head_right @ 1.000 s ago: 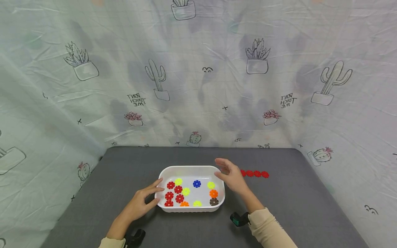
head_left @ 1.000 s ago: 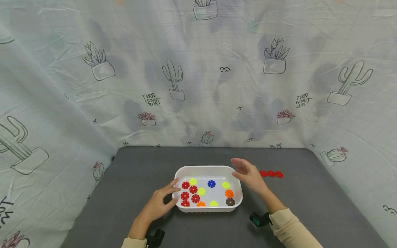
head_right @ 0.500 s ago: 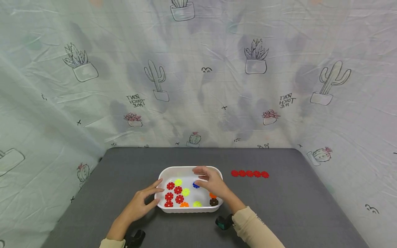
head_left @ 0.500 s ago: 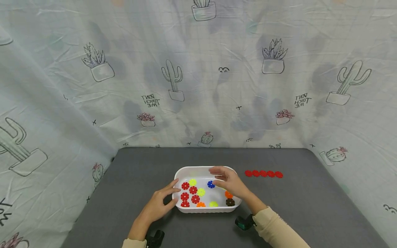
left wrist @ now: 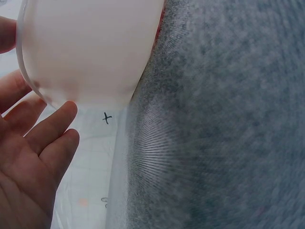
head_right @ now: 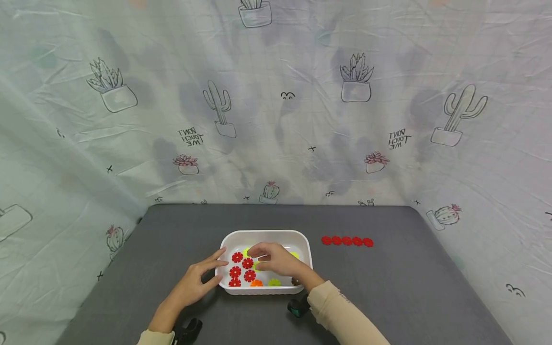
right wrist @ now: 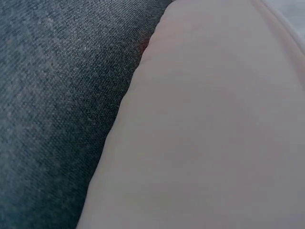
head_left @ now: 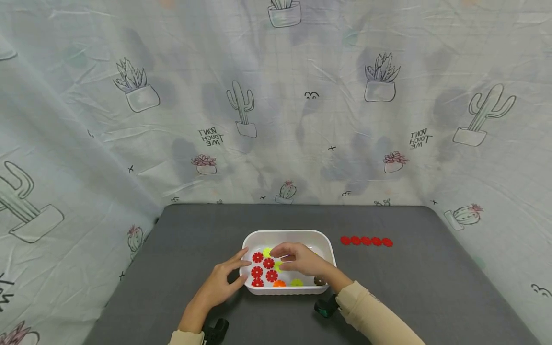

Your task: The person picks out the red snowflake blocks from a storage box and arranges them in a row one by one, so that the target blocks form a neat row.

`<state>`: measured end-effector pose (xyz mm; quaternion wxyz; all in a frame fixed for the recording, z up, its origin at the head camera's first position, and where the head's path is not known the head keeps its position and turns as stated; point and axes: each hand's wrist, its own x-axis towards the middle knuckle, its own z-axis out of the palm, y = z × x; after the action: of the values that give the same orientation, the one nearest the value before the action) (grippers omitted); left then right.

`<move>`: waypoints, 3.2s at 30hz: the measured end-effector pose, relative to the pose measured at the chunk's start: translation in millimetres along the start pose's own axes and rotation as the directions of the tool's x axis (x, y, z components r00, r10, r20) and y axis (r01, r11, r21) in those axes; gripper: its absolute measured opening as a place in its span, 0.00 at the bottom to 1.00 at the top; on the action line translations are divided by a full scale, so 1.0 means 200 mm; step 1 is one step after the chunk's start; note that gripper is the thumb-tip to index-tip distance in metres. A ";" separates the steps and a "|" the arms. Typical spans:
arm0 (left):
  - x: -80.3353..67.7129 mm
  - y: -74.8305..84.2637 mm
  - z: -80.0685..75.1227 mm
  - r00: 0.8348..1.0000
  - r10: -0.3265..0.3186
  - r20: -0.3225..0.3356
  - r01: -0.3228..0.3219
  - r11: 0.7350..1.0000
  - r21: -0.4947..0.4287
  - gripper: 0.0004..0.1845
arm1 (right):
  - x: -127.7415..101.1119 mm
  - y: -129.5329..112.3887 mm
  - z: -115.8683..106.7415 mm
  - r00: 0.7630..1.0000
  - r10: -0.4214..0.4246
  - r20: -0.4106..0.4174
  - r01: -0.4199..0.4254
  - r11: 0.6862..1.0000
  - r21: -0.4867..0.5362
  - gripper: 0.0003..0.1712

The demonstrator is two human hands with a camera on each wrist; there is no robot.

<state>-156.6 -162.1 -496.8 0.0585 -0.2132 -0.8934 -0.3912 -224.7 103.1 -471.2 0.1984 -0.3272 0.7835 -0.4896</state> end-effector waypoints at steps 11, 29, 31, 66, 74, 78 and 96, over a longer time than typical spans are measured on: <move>0.00 0.00 0.00 1.000 0.010 -0.008 -0.010 1.000 -0.005 0.17 | 0.07 0.01 0.04 0.988 0.027 0.153 -0.015 0.996 -0.085 0.18; 0.01 0.01 -0.01 1.000 0.011 -0.001 -0.011 1.000 -0.006 0.18 | 0.09 0.03 0.08 0.977 0.114 0.178 -0.063 0.961 -0.271 0.20; 0.01 0.01 -0.01 1.000 0.011 -0.003 -0.011 1.000 -0.010 0.18 | 0.09 0.03 0.09 0.978 0.117 0.174 -0.064 0.957 -0.285 0.19; 0.01 0.02 -0.01 1.000 0.001 -0.003 -0.001 1.000 0.000 0.18 | 0.11 0.05 0.10 0.985 0.045 0.166 0.039 0.882 -0.469 0.19; 0.01 0.02 -0.01 1.000 -0.011 0.003 0.011 1.000 0.016 0.18 | 0.11 0.04 0.12 0.985 0.075 0.156 0.018 0.853 -0.521 0.17; 0.01 0.02 -0.01 1.000 -0.006 0.003 0.006 1.000 0.010 0.18 | 0.11 0.04 0.12 0.986 0.068 0.149 0.024 0.839 -0.544 0.17; 0.01 0.01 0.00 1.000 -0.004 -0.001 0.004 1.000 0.015 0.17 | 0.08 0.02 0.09 0.993 0.031 0.116 0.031 0.869 -0.494 0.15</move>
<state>-158.0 -160.5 -495.0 0.0598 -0.2107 -0.8968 -0.3844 -225.0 81.3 -483.0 0.1547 -0.3959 0.8693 -0.2522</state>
